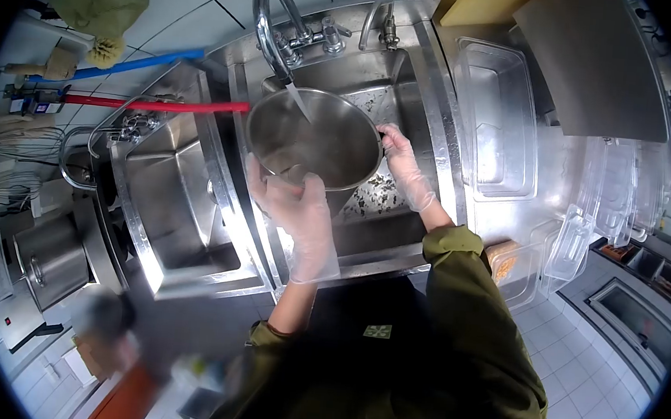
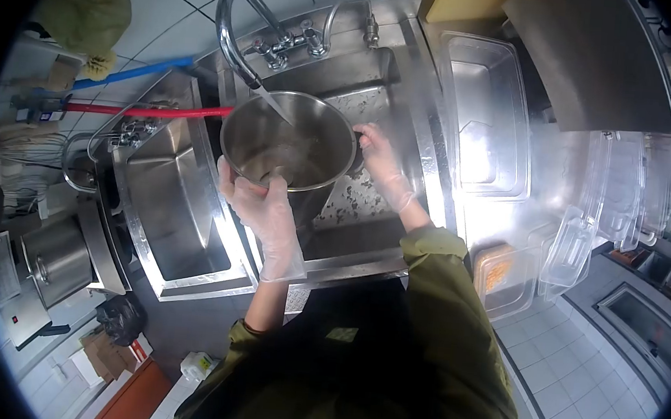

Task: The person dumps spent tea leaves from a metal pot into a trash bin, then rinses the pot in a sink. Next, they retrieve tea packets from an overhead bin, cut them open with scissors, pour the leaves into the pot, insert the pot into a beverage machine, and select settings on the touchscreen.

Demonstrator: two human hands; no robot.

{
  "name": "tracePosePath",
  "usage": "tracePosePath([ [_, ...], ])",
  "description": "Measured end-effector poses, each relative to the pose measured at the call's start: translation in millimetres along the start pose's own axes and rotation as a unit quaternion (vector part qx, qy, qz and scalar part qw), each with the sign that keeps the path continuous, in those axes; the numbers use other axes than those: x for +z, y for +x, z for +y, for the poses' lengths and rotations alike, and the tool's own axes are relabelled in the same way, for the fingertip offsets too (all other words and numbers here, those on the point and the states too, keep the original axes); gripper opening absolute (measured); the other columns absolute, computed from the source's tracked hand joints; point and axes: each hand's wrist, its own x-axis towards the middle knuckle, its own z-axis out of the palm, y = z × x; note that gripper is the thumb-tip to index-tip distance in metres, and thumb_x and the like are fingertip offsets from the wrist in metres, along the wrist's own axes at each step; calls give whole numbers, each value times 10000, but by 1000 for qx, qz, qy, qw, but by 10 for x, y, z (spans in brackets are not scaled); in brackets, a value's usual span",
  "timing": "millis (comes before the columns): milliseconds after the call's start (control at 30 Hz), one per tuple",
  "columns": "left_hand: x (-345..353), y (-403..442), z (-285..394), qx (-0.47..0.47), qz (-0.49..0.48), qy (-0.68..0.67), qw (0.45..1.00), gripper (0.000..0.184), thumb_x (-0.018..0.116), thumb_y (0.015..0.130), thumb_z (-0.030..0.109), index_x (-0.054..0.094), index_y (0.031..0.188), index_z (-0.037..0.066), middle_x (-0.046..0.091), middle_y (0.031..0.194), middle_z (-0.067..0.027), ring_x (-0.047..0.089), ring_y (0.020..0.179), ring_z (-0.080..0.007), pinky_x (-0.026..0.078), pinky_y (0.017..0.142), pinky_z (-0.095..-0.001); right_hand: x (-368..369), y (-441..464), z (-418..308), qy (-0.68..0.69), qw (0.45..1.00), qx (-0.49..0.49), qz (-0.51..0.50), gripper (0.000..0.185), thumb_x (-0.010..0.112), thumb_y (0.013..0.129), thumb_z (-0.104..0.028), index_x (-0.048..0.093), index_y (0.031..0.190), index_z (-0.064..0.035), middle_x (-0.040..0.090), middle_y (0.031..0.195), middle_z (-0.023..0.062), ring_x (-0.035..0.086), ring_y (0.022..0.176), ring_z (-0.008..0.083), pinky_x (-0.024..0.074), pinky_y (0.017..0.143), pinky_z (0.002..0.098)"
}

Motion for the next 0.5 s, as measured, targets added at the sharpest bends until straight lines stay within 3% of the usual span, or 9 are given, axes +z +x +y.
tracePosePath([
  [33, 0, 12, -6, 24, -11, 27, 999, 74, 584, 727, 28, 578, 773, -30, 315, 1413, -252, 317, 1329, -338, 287, 1040, -358, 7, -47, 16, 19, 1000, 22, -2, 195, 467, 974, -76, 591, 1107, -6, 559, 1010, 27, 512, 1011, 144, 350, 935, 230],
  [100, 34, 86, 107, 33, -2, 60, 998, 122, 605, 701, 59, 523, 684, -29, 406, 1319, -266, 424, 1178, -366, 346, 986, -391, 11, -252, 9, 58, 996, 65, -3, 213, 469, 988, -124, 592, 1112, -4, 579, 978, 25, 523, 993, 136, 368, 916, 228],
  [133, 68, 131, 152, 39, 3, 76, 996, 166, 616, 688, 75, 496, 639, -29, 452, 1272, -273, 477, 1102, -379, 376, 958, -407, -2, -344, 32, 89, 992, 86, 8, 244, 436, 938, -47, 603, 1112, -13, 618, 960, 97, 568, 946, 210, 420, 886, 312],
  [233, 222, 239, -171, 66, -79, 147, 984, 206, 628, 680, 116, 497, 622, -32, 468, 1256, -285, 468, 1121, -412, 376, 957, -426, -190, -692, 242, 141, 977, 160, -1, 249, 427, 952, -66, 615, 1111, -32, 631, 853, 55, 585, 846, 186, 447, 822, 320],
  [367, 596, 282, -658, -45, -163, 225, 960, 262, 676, 676, 188, 527, 669, -28, 509, 1207, -288, 478, 1135, -409, 391, 970, -443, -368, -991, 413, -15, 942, 331, 57, 244, 452, 943, -128, 640, 1083, -63, 661, 818, 90, 627, 784, 218, 477, 731, 349],
  [467, 855, 371, -1145, -211, -261, 202, 920, 247, 707, 709, 183, 547, 755, 0, 572, 1087, -218, 585, 975, -327, 489, 837, -399, -467, -1076, 489, -155, 908, 386, 46, 254, 490, 906, -209, 662, 1031, -70, 665, 869, 185, 650, 857, 313, 481, 736, 395],
  [500, 866, 309, -1047, -247, -258, 112, 927, 215, 678, 723, 171, 567, 766, -7, 586, 987, -178, 588, 847, -275, 472, 732, -371, -485, -1104, 511, -155, 910, 380, 55, 248, 474, 917, -175, 654, 1019, -40, 643, 795, 152, 614, 739, 256, 468, 660, 363],
])
